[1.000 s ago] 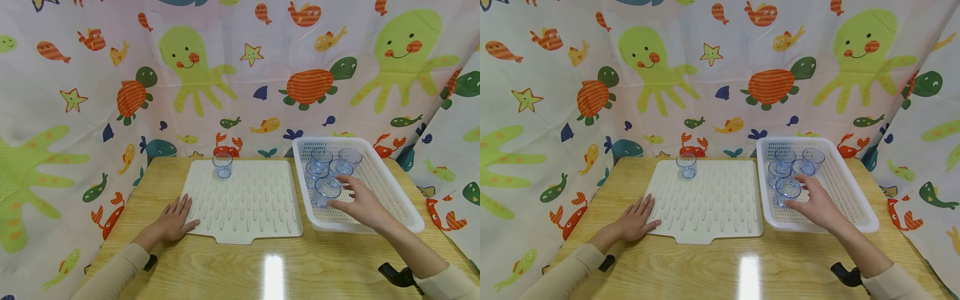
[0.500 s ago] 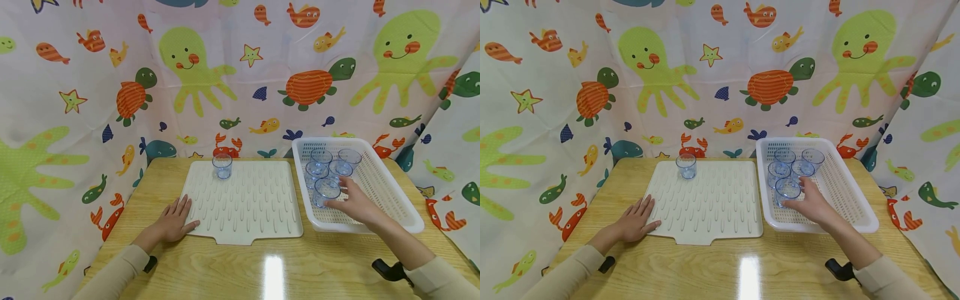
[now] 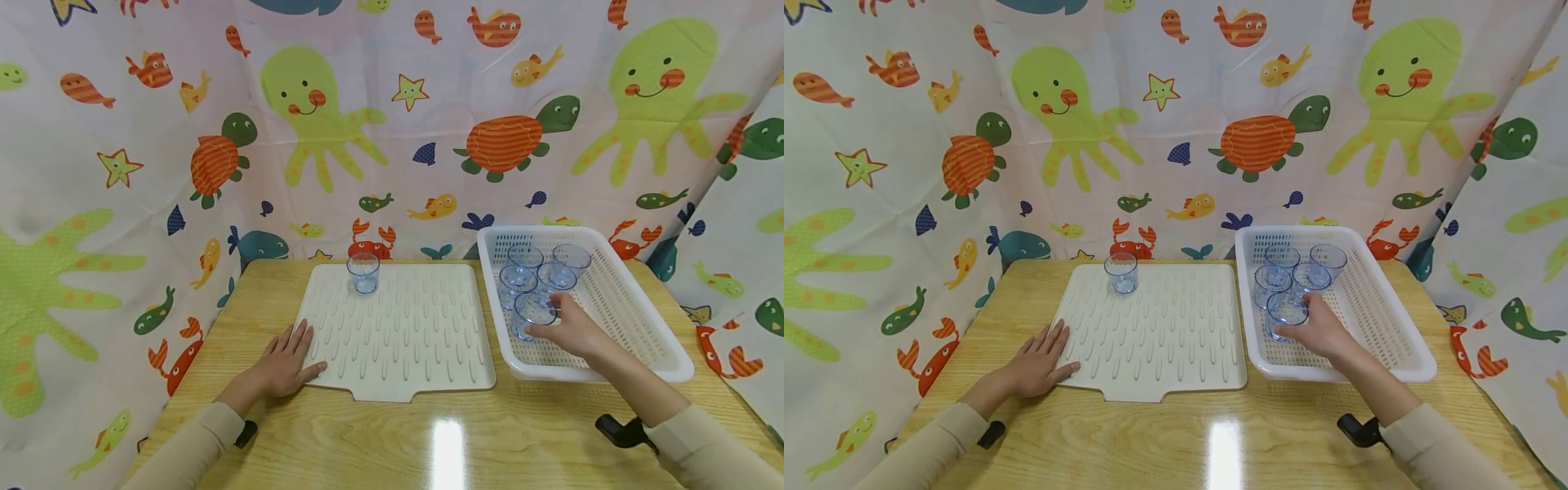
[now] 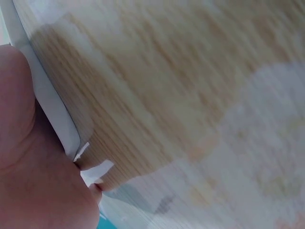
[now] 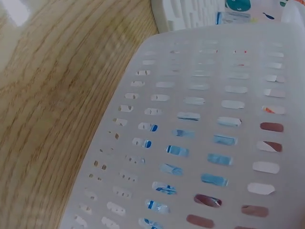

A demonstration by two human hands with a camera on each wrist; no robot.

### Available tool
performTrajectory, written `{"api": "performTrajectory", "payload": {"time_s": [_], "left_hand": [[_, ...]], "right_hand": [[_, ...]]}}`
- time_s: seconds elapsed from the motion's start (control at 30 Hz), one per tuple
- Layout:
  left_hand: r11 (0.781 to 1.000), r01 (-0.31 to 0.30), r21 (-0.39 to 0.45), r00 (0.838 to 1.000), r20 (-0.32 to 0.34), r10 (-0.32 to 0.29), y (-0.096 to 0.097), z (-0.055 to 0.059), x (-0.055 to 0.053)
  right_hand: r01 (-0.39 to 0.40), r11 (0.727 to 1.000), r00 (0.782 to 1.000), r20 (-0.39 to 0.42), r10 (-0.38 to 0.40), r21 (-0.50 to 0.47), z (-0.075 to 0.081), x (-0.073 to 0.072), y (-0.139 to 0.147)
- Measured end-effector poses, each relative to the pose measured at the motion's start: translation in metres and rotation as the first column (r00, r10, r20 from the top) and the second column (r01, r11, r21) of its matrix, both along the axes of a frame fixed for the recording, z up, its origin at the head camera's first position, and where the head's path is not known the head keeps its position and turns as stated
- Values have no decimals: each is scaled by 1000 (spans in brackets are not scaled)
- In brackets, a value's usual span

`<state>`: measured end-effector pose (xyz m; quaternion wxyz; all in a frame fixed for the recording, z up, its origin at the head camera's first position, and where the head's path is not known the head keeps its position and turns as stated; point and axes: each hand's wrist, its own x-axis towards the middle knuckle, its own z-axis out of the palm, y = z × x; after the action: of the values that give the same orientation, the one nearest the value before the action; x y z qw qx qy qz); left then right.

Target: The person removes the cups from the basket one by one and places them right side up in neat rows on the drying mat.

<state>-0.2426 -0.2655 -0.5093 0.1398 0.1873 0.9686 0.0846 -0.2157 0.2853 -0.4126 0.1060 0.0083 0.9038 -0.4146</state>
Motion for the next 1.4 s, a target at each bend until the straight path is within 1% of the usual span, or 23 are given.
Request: {"api": "performTrajectory", "payload": {"time_s": [0.27,0.47,0.6,0.77,0.87,1.1,1.4], "left_hand": [[1000,-4,4,1000,-6,4,-1,-3,-1],[1000,-1,6,1000,-15,1,-1,-6,-1],[1000,3,30,1000,-18,-3,-1,-7,-1],[1000,1,25,1000,-9,-1,-1,-5,0],[1000,-2,6,1000,-4,2,-2,-4,-2],[1000,4,6,1000,-16,-4,-2,-3,-5],[1000,7,21,1000,-16,-6,-1,-2,0]], "right_hand": [[6,998,1000,21,-5,-55,-3,-5,2],[3,999,1000,15,-2,-53,-6,-7,1],[3,999,1000,2,-3,-44,-9,-8,2],[1,999,1000,-5,-1,-39,-12,-11,2],[-4,999,1000,-6,4,-34,-13,-13,2],[-17,999,1000,-8,16,-39,-13,-18,0],[-21,999,1000,-3,21,-36,-15,-16,0]]}}
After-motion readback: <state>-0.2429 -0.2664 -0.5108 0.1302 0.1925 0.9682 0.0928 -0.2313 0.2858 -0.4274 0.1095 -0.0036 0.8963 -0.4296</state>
